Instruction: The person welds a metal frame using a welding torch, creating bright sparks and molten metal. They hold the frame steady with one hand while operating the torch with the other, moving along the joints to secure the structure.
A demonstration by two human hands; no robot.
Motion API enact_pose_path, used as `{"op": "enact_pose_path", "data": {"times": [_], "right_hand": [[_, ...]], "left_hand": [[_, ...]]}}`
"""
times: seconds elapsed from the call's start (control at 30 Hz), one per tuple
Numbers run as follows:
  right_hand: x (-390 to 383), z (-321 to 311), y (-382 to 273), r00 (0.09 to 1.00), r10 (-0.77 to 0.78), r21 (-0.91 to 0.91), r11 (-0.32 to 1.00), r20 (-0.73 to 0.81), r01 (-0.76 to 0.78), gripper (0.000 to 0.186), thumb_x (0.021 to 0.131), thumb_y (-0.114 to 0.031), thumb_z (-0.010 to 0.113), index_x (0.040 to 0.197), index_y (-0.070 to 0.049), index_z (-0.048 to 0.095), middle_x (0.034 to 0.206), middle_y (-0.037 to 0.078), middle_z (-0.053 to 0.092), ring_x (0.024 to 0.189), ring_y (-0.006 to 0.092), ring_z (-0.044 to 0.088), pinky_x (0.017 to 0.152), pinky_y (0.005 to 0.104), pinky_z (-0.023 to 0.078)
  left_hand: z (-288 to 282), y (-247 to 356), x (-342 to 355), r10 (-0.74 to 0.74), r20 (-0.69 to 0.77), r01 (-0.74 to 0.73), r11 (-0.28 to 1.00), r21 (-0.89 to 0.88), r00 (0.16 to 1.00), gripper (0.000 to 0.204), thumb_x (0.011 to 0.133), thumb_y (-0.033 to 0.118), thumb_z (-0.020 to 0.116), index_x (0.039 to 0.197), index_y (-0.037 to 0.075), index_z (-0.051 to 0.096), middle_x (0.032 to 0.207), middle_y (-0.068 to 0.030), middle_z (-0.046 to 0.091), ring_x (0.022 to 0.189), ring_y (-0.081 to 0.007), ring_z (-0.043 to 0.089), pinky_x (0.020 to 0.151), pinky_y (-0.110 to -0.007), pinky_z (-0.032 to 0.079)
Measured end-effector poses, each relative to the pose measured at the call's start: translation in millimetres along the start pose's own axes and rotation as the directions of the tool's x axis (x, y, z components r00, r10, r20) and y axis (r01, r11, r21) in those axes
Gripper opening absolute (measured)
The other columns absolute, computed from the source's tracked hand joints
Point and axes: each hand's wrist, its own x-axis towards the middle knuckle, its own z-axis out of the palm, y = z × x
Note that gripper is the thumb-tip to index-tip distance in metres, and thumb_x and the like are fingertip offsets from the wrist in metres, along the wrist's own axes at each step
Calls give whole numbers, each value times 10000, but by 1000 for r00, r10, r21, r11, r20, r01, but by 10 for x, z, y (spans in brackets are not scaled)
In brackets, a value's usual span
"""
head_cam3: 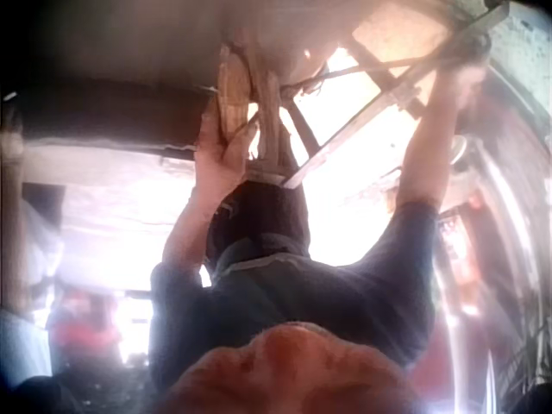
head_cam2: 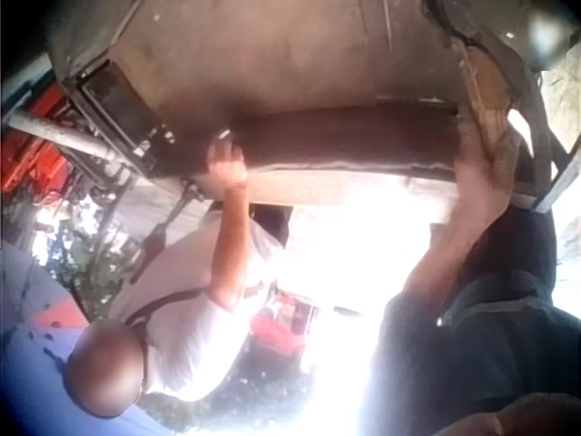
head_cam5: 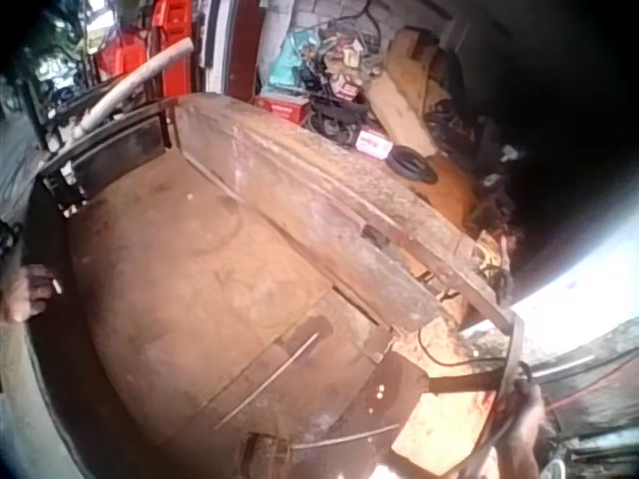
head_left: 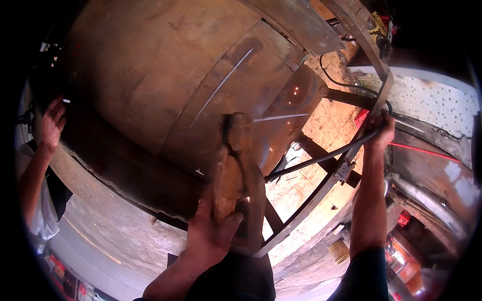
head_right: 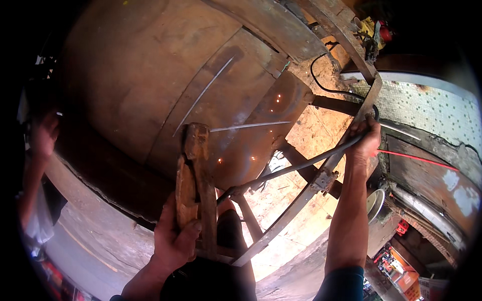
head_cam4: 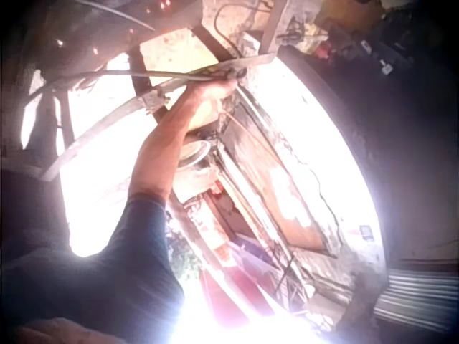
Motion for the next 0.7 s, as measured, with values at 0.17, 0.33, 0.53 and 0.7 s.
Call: {"op": "enact_pose_path", "data": {"times": [0.17,0.33,0.53,0.7], "right_hand": [[-37,15,-44,1000,-1,-30,1000,11,1,273,854,-171,522,980,69,554,526,18,364,455,147,425,407,258,350],[10,-20,-26,1000,0,-43,999,19,1,293,863,-178,506,1009,72,552,527,17,368,462,148,439,408,260,357],[-24,17,-29,1000,0,-50,999,10,0,306,863,-183,497,1020,75,544,538,21,376,473,152,442,414,266,367],[-22,10,-43,1000,-3,-62,998,5,3,320,862,-182,491,1036,83,536,546,26,382,479,155,443,418,268,371]], "left_hand": [[-130,111,82,-305,29,305,936,-177,952,568,814,39,621,1333,15,392,999,-109,627,833,-167,597,742,-314,499],[-104,127,51,-337,93,349,914,-205,937,543,830,22,601,1331,3,391,986,-83,618,849,-129,573,738,-273,474],[-51,59,61,-216,118,237,950,-205,969,563,866,27,589,1371,-12,341,1007,-60,588,782,-77,554,646,-221,477],[-18,79,70,-199,111,218,954,-205,974,568,862,24,594,1370,-15,343,1045,-62,577,835,-78,541,700,-220,474]]}}
